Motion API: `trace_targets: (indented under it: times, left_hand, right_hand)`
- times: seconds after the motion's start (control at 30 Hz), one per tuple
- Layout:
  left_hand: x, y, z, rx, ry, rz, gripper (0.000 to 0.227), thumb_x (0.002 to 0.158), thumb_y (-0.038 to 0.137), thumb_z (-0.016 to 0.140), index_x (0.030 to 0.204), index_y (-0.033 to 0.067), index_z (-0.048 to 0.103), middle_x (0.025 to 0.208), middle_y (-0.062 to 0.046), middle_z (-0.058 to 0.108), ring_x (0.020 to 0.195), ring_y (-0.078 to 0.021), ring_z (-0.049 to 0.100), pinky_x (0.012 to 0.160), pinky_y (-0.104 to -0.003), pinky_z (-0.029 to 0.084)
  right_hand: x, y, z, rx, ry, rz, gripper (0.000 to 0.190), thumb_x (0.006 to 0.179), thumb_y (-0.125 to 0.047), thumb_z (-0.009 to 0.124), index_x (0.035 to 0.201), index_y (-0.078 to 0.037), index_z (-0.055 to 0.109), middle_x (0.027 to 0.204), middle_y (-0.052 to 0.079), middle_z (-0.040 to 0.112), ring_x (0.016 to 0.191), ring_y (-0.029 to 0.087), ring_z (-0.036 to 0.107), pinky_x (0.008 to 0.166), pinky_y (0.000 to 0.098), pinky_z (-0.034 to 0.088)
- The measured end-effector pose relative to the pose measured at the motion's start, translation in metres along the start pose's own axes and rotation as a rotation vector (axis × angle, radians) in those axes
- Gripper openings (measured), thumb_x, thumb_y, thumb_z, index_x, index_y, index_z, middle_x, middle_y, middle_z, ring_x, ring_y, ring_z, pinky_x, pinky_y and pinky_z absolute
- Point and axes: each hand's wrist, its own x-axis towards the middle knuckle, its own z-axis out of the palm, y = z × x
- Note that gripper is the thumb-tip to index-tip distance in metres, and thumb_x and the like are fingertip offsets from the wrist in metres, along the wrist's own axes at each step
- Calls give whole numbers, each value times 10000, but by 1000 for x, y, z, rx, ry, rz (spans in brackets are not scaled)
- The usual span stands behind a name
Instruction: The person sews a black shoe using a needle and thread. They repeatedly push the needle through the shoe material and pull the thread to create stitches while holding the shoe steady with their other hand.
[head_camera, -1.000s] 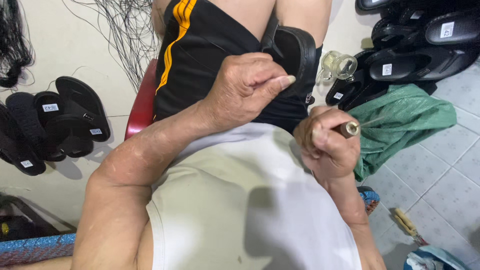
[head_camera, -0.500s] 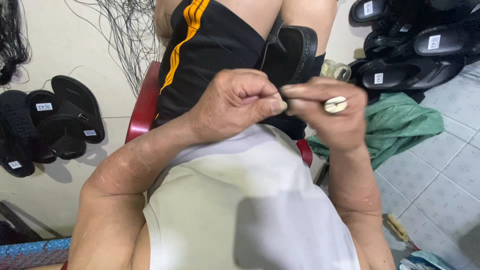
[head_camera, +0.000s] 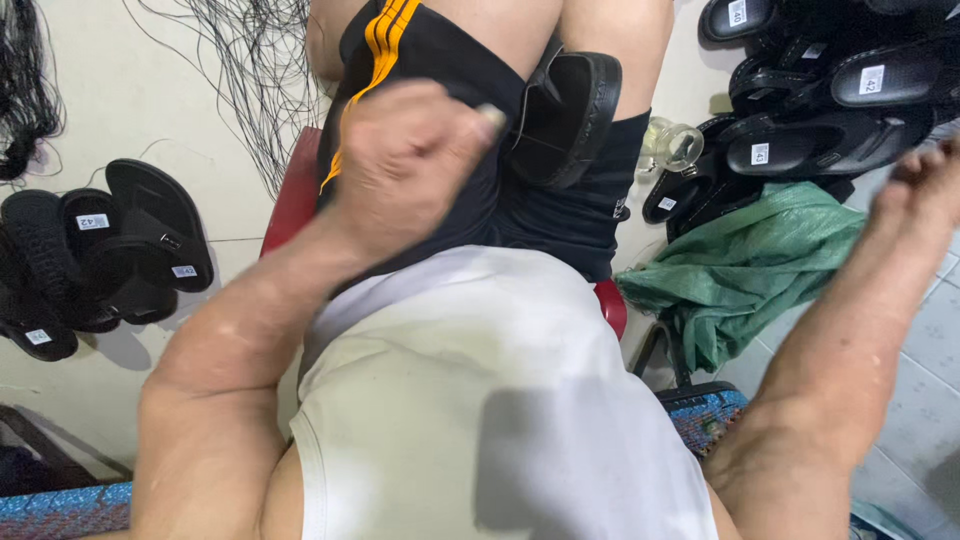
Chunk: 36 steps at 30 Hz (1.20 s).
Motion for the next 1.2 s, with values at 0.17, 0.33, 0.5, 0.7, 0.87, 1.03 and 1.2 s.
trace_targets:
  times: [0.17, 0.33, 0.5, 0.7, 0.87, 1.03, 1.2]
  left_hand:
    - [-14, -93, -67, 434, 147, -29, 577, 1149, 18, 744, 639, 41, 476, 615, -79, 394, 598, -229, 325, 616, -461, 254]
    - [10, -46, -47, 722, -64, -154, 605, 982, 241, 750, 1421, -67, 470, 1325, -399, 393, 1240, -560, 406, 1073, -625, 353]
    - [2, -9, 7, 411, -346, 243, 406, 1031, 433, 608, 1180, 63, 682, 1506, -209, 390, 1434, -508, 276, 1193, -706, 227]
    - [-2, 11, 34, -804, -185, -166, 235, 1042, 174, 555, 908, 21, 672, 1192, -222, 630, 1328, -383, 528, 1204, -556, 397]
    - [14, -27, 56, -1269, 9, -523, 216, 1030, 180, 552, 867, 41, 570, 636, -56, 496, 626, -210, 618, 845, -517, 617]
    - [24, -37, 77, -629, 40, -421, 308, 942, 71, 646, 657, -17, 572, 484, -115, 458, 394, -168, 461, 414, -343, 478]
    - [32, -56, 84, -301, -20, -285, 360, 945, 91, 654, 598, 71, 557, 425, -48, 448, 398, -119, 401, 403, -257, 381]
  right_hand:
    - [-92, -2, 68, -238, 631, -27, 78, 881, -115, 732, 837, -152, 786, 704, -66, 659, 464, 23, 486, 447, 190, 257]
    - [-299, 15, 255, -811, 56, -370, 123, 954, -92, 751, 1064, -124, 796, 756, -11, 575, 555, 84, 448, 430, 275, 290]
    - [-458, 26, 397, -612, -549, 87, 220, 978, -196, 663, 1131, -38, 668, 780, 59, 639, 570, 73, 442, 526, 217, 355]
    - [-479, 68, 449, 440, -868, 496, 404, 989, -290, 626, 1288, -28, 556, 898, 213, 676, 433, 76, 433, 411, 203, 395]
    - [-461, 73, 467, 610, -928, 372, 281, 981, -260, 547, 945, 9, 620, 866, 267, 614, 421, 104, 447, 413, 221, 438]
    - [-463, 61, 492, 694, -859, 478, 307, 840, -53, 568, 554, -17, 463, 552, 170, 460, 329, 98, 345, 341, 218, 377]
    - [-470, 63, 490, 664, -708, 461, 301, 840, -4, 573, 576, -49, 435, 528, 139, 425, 342, 91, 338, 344, 220, 372]
